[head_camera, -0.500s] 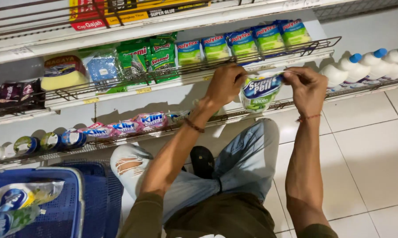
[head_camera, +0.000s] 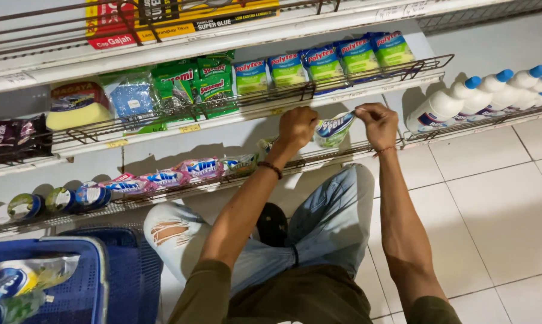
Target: Organizing and stocking household cleaning supplies and toiletries on store shelves.
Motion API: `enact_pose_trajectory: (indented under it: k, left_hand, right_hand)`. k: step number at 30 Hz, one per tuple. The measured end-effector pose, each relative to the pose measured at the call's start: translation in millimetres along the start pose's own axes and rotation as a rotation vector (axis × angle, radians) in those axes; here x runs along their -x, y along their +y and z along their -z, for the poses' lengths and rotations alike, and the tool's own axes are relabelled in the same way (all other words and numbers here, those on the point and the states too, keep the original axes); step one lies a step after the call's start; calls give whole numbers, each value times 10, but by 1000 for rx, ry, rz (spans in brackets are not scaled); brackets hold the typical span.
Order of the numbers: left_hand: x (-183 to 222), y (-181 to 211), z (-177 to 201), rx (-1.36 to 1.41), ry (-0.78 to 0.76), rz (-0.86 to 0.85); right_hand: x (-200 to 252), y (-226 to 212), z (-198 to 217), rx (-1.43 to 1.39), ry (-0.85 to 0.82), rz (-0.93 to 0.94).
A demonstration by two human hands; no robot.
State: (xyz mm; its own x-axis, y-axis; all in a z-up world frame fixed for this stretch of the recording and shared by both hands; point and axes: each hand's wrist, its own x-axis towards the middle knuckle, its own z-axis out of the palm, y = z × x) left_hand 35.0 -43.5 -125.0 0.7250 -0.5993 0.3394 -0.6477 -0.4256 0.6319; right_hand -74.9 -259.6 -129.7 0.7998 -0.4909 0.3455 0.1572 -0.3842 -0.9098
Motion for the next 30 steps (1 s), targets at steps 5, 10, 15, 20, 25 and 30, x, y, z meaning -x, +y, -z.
enact_pose_trajectory:
  k: [5,10,15,20,25,30]
  left_hand:
    - [-22,-317,-163,-222,-38,-129]
    - [92,-430,-366,-269,-15,-161]
    - [107,-450,-335,-304,-10,-190]
    - [135,-515,-404,-285,131,-243]
    - [266,-412,-166,-173,176,-232]
    - [606,-178,408,-105,207,-224]
  right_hand:
    - [0,511,-137,-56,-18,-18]
    - [41,440,-192,-204,-104,-223]
    - [40,662,-277,-92,-65,-285]
    - [74,655,-284,-35,-63,-216]
    - [120,260,-295,63,-54,-239]
    - [283,-280,-456,433,233,52]
